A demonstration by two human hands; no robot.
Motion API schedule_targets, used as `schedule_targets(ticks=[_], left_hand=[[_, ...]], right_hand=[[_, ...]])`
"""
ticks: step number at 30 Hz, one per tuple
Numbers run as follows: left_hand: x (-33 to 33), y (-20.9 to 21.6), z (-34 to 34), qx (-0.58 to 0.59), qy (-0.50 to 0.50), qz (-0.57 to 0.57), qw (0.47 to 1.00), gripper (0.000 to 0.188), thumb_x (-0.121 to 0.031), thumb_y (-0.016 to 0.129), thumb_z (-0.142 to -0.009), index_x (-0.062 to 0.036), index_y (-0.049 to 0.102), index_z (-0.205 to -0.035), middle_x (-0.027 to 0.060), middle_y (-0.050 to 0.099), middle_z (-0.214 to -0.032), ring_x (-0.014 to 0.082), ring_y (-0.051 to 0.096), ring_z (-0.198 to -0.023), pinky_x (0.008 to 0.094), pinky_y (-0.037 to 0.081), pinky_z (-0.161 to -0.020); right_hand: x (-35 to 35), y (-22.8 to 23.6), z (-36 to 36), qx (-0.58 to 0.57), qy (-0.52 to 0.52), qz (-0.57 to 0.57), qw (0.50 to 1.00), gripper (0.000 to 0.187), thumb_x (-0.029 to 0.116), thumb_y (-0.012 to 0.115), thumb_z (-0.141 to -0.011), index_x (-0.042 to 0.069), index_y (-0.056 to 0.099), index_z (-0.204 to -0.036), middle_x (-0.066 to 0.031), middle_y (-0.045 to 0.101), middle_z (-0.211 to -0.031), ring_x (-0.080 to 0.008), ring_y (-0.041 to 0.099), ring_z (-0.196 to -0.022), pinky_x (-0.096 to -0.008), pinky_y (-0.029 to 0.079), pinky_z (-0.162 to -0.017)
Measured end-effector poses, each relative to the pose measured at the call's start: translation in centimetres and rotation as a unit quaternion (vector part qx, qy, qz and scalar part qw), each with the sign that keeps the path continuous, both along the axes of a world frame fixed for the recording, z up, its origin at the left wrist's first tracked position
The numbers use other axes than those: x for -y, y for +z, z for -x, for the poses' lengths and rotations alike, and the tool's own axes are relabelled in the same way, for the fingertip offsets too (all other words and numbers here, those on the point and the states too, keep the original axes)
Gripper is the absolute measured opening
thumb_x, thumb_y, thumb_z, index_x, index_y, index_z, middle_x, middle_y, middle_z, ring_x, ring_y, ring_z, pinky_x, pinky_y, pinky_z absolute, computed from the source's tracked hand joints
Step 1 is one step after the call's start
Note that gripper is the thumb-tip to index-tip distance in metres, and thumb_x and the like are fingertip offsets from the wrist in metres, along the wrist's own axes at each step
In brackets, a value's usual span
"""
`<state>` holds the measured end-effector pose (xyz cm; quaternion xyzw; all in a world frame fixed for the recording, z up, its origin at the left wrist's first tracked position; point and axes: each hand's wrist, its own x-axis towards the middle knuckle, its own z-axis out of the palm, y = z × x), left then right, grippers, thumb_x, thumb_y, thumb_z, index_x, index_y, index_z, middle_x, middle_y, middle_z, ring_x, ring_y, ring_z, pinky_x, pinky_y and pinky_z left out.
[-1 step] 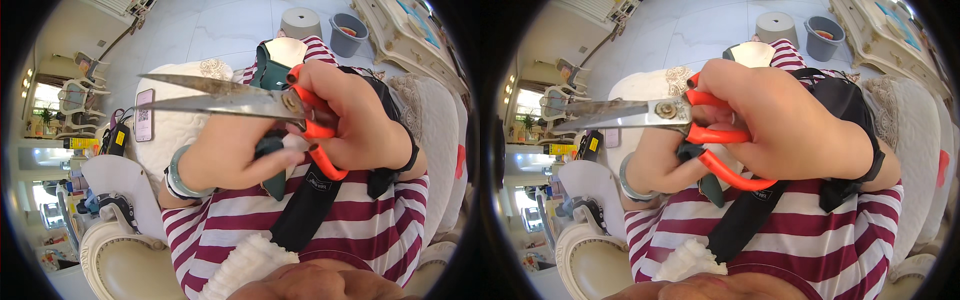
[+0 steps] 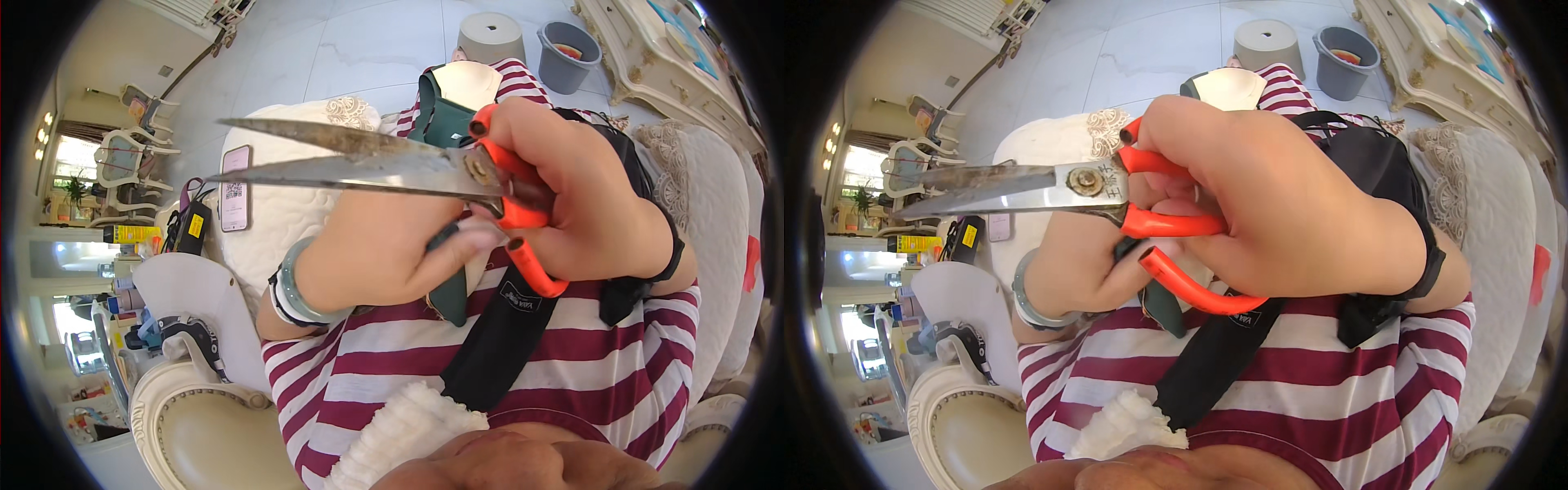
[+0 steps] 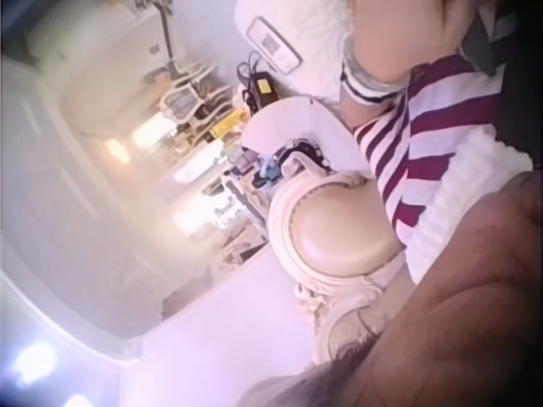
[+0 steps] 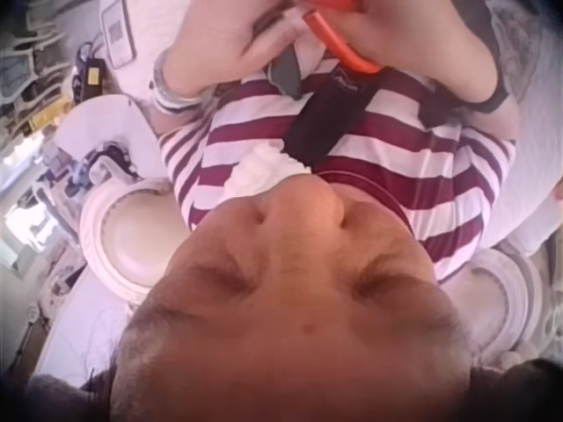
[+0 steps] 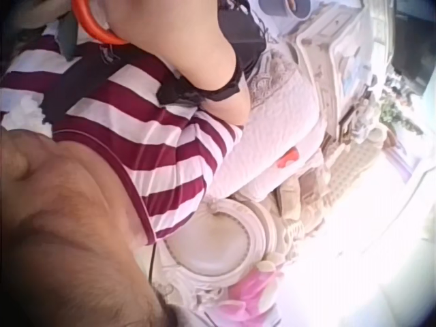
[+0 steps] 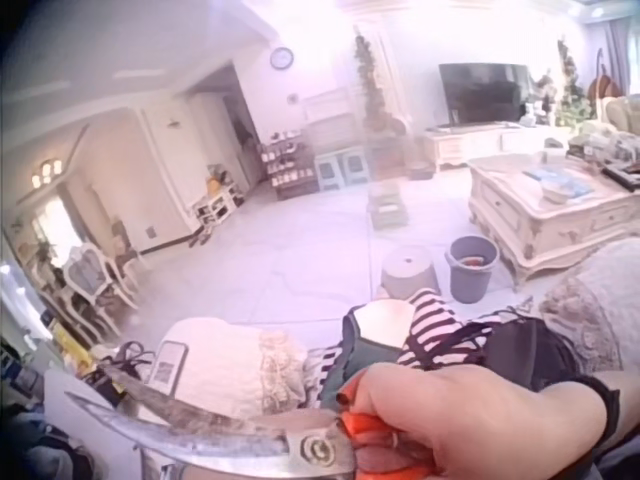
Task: The person uses shears to cut through the fabric covering and internal padding of a bra to separate the components.
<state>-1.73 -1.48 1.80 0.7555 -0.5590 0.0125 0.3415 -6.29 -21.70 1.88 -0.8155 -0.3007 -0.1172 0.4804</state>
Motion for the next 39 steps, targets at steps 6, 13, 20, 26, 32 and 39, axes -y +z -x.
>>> schedule_targets(ticks=[6,13,20,26,32,39], left_hand=[[-0.3,0.0,-0.2,0.197,0.055,0.000,0.979,0.010,-0.010,0.061,-0.074,-0.0031,0.065,-0.080,0.0136,0.060,-0.085,0.0324,0.055,-0.078,0.0405,0.044,-0.073],[-1.7,-2.4,-0.5,-0.062,-0.086,0.047,0.993,0.024,-0.025,0.058,-0.090,-0.0011,0.059,-0.088,0.0110,0.051,-0.075,0.0309,0.050,-0.062,0.0357,0.043,-0.059],[-3.9,-2.5,-0.8,-0.123,-0.088,0.001,0.988,0.027,-0.024,0.063,-0.086,-0.0022,0.055,-0.073,0.0106,0.047,-0.067,0.0289,0.049,-0.061,0.0360,0.040,-0.055],[-2.7,-2.1,-0.9,-0.140,-0.090,0.051,0.985,0.018,-0.011,0.069,-0.080,-0.0009,0.055,-0.073,0.0134,0.061,-0.090,0.0255,0.059,-0.077,0.0293,0.048,-0.067],[-2.7,-2.3,-0.2,-0.151,-0.080,0.112,0.979,0.023,-0.001,0.073,-0.070,-0.0027,0.051,-0.068,0.0120,0.063,-0.089,0.0214,0.060,-0.070,0.0277,0.050,-0.061],[-2.0,-2.1,0.0,-0.113,-0.071,0.115,0.984,0.021,-0.003,0.070,-0.075,-0.0031,0.050,-0.071,0.0159,0.063,-0.087,0.0226,0.058,-0.068,0.0288,0.046,-0.060]], right_hand=[[0.3,-0.1,0.2,0.030,-0.005,0.077,0.997,0.032,-0.003,0.066,-0.067,0.003,0.044,-0.090,-0.0051,0.043,-0.069,-0.0163,0.040,-0.052,-0.0266,0.035,-0.046],[0.0,-1.0,0.1,-0.010,0.020,0.058,0.998,0.034,-0.004,0.066,-0.066,0.003,0.042,-0.089,-0.0065,0.044,-0.069,-0.0175,0.042,-0.053,-0.0281,0.038,-0.046],[-0.1,-1.4,-0.2,-0.020,0.019,0.041,0.999,0.034,-0.004,0.069,-0.070,0.003,0.044,-0.092,-0.0041,0.038,-0.069,-0.0131,0.034,-0.056,-0.0231,0.033,-0.050],[0.6,-0.7,0.1,-0.013,-0.023,0.030,0.999,0.059,0.014,0.079,-0.063,0.002,0.044,-0.109,-0.0056,0.049,-0.087,-0.0161,0.045,-0.074,-0.0260,0.039,-0.063],[4.8,-0.5,2.2,-0.050,0.042,0.050,0.997,0.094,0.067,0.075,-0.052,0.001,0.044,-0.112,-0.0076,0.051,-0.090,-0.0208,0.050,-0.081,-0.0324,0.040,-0.076],[6.5,0.4,4.0,-0.310,0.189,0.119,0.924,0.083,0.078,0.067,-0.056,0.002,0.053,-0.086,-0.0052,0.051,-0.070,-0.0231,0.051,-0.057,-0.0299,0.042,-0.052]])
